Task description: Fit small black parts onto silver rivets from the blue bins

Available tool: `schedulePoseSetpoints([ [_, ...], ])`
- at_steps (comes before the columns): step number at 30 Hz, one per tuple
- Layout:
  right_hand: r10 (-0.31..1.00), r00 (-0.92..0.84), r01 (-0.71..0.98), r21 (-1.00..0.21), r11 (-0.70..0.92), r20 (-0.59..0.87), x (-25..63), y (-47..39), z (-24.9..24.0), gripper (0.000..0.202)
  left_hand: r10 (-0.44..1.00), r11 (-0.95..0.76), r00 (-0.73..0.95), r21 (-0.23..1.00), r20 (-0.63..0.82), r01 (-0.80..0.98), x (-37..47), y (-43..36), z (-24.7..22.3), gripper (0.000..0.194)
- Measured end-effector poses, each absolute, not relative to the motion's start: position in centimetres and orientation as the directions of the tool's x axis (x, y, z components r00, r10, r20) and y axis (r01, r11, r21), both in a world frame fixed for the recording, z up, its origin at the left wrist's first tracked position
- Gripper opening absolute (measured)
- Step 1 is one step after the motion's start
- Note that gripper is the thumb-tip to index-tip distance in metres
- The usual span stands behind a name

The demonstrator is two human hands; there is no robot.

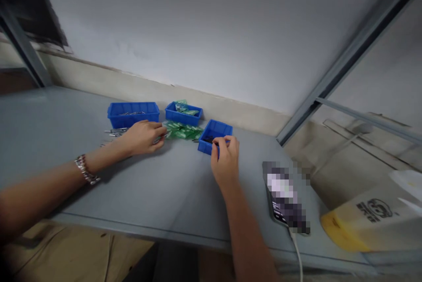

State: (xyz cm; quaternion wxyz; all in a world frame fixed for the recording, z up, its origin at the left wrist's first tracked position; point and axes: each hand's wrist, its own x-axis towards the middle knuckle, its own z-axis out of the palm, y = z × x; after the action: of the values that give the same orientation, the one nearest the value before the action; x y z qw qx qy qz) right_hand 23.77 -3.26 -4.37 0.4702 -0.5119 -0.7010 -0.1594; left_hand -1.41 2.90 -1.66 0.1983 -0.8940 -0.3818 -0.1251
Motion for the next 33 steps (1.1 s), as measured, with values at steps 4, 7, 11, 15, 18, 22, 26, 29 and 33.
schedulePoseSetpoints([
  [4, 0.611, -0.029, 0.881, -0.269, 0.39, 0.791, 23.5, -3.2, -4.7, 0.016, 0.676, -0.643, 0.641, -0.133, 0.363, 0.754, -1.2, 2.6, -1.6, 0.017],
  [7, 0.629, 0.006, 0.892, -0.289, 0.349, 0.778, 23.6, -3.1, -4.9, 0.016, 0.709, -0.658, 0.595, 0.049, 0.379, 0.752, -1.2, 2.6, -1.6, 0.015],
  [11, 0.637, 0.008, 0.875, -0.314, 0.369, 0.77, 23.6, -3.1, -4.8, 0.017, 0.76, -0.643, 0.531, 0.315, 0.375, 0.698, -1.2, 2.1, -1.0, 0.013],
  [15, 0.644, 0.005, 0.872, -0.319, 0.372, 0.765, 23.5, -3.2, -4.7, 0.016, 0.794, -0.57, 0.53, 0.669, 0.297, 0.478, -1.0, 2.0, -0.7, 0.009],
  [18, 0.644, 0.011, 0.873, -0.321, 0.367, 0.765, 23.4, -3.2, -4.7, 0.017, 0.811, -0.406, 0.531, 0.89, 0.245, 0.21, -1.1, 2.5, -1.1, 0.007],
  [22, 0.654, 0.021, 0.878, -0.327, 0.349, 0.757, 23.4, -3.2, -4.8, 0.017, 0.837, -0.225, 0.515, 0.974, 0.184, 0.017, -1.3, 3.3, -1.6, 0.007],
  [26, 0.652, 0.01, 0.878, -0.319, 0.356, 0.758, 23.5, -3.1, -4.9, 0.018, 0.861, -0.131, 0.486, 0.988, 0.152, -0.078, -1.3, 3.4, -1.4, 0.01],
  [29, 0.649, 0.007, 0.878, -0.315, 0.36, 0.761, 23.6, -3.1, -4.9, 0.018, 0.869, -0.141, 0.468, 0.987, 0.158, -0.072, -1.1, 3.3, -1.3, 0.013],
  [33, 0.649, 0.004, 0.88, -0.311, 0.359, 0.761, 23.6, -3.1, -4.9, 0.017, 0.869, -0.207, 0.451, 0.978, 0.201, -0.038, -1.0, 3.3, -1.4, 0.014],
])
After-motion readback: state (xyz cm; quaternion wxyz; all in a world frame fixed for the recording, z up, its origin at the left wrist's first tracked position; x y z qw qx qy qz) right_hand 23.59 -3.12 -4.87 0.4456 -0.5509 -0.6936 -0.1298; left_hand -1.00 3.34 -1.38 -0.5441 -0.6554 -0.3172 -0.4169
